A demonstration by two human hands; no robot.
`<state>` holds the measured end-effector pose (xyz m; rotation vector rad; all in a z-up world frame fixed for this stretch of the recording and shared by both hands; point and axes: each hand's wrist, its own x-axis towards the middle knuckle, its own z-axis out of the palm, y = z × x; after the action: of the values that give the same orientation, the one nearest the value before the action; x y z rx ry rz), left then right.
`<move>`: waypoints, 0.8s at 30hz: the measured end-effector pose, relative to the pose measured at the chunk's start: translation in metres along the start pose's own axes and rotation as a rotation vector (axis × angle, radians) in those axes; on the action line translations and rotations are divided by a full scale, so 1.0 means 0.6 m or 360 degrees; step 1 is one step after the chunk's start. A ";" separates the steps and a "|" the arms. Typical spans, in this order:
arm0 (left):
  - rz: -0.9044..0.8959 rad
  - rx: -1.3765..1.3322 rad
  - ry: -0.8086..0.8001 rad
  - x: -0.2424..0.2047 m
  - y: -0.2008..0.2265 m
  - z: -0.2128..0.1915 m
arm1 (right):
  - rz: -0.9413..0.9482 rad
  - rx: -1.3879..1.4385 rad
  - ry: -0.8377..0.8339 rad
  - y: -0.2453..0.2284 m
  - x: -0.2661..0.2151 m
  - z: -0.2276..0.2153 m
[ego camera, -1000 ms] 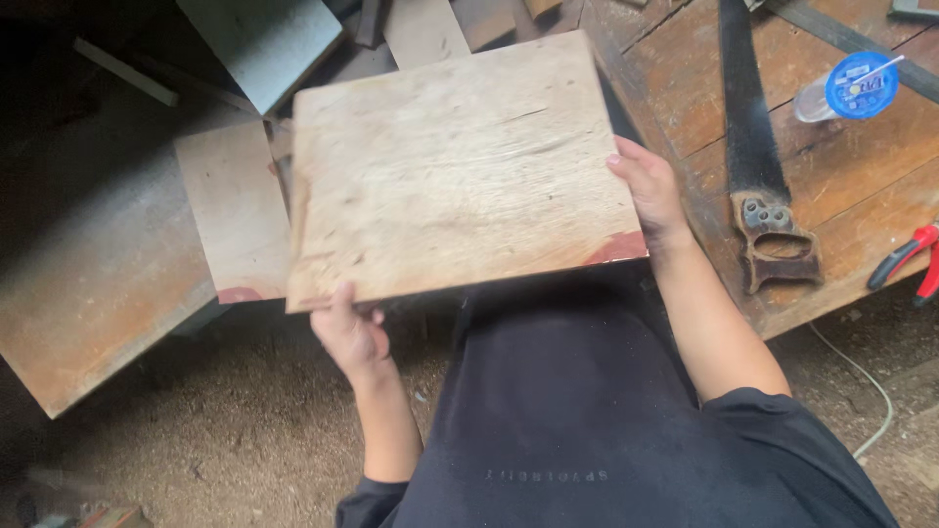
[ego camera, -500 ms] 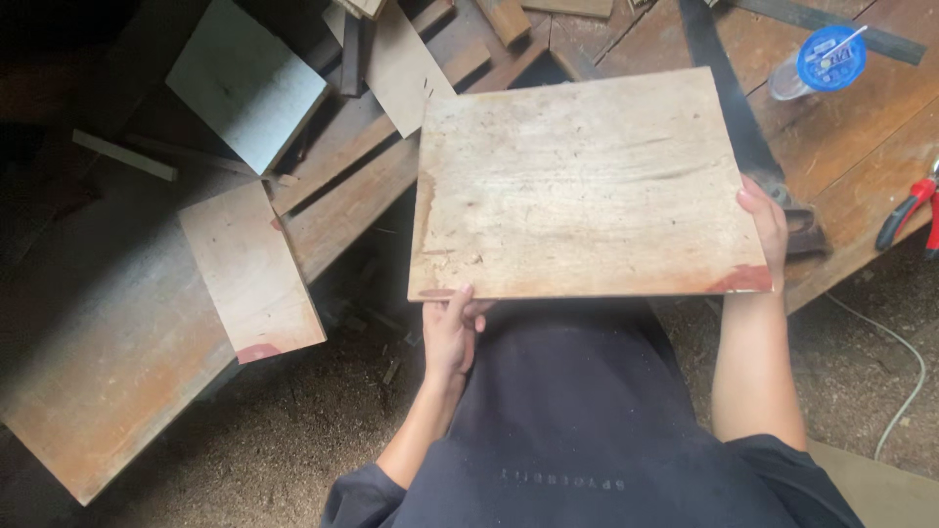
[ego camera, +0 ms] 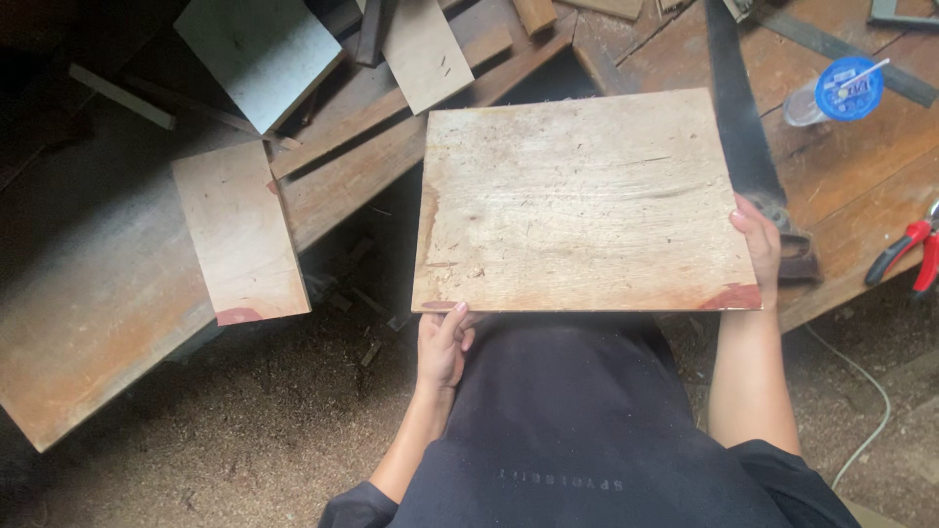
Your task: The person uses a hand saw to cut a rectangular wooden board along a marked line, then separates the two pieces. They handle the cut pieces and a smaller wooden strip, measuring the strip with a metal ruler before beginning to saw it.
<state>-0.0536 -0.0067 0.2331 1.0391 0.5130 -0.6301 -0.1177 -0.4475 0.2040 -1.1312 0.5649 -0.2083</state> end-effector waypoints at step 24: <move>0.0021 -0.0092 -0.0011 0.210 -0.089 -0.120 | 0.0251 0.0124 -0.0204 0.117 0.173 -0.004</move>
<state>-0.0074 0.0096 0.0864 0.9848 0.5150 -0.6035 -0.0401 -0.4646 0.1070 -1.0116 0.5248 -0.0214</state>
